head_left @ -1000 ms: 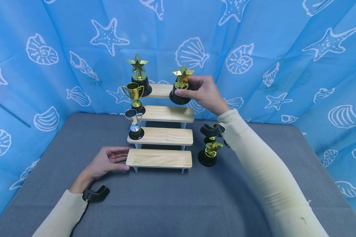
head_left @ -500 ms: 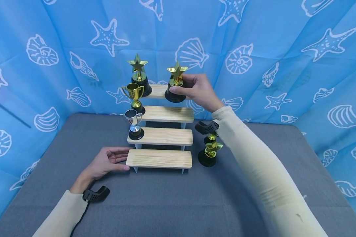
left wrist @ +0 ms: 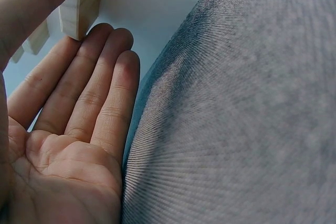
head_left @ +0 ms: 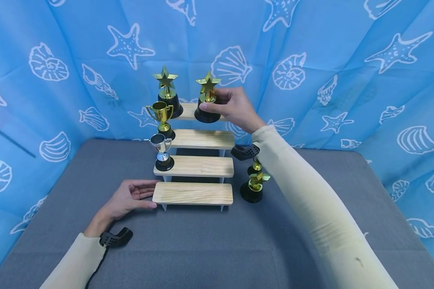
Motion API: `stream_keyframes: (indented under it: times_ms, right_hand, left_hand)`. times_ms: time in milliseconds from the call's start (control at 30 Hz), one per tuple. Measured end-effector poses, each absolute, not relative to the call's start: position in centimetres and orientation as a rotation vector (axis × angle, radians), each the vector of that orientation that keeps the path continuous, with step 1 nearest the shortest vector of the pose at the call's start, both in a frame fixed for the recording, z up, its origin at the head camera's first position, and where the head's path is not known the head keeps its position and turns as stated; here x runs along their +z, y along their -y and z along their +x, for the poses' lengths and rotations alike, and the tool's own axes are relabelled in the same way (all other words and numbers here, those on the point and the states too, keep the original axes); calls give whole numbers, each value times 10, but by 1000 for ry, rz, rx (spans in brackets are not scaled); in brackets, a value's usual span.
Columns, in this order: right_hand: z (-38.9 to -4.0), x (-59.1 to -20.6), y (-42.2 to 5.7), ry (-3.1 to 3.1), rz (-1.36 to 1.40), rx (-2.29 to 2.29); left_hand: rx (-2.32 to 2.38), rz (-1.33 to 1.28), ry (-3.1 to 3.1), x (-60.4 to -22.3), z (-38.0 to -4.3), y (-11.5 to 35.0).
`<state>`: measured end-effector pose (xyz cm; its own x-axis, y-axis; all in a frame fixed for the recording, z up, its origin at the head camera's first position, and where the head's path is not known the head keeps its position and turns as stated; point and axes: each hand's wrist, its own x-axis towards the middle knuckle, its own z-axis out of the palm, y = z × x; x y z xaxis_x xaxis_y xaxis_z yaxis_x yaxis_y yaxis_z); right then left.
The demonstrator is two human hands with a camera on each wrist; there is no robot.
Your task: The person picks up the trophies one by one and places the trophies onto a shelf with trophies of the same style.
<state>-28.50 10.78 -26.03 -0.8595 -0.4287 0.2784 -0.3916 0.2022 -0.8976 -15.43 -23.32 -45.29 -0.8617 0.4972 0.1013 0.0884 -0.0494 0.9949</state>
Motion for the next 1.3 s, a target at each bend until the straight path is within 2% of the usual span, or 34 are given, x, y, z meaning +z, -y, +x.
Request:
stream_keyframes:
  times_ms: [1300]
  right_hand:
    - [-292,-258,-78,-2394,-684,-1830]
  left_hand:
    - [1967,607,-1983,-450,-153,230]
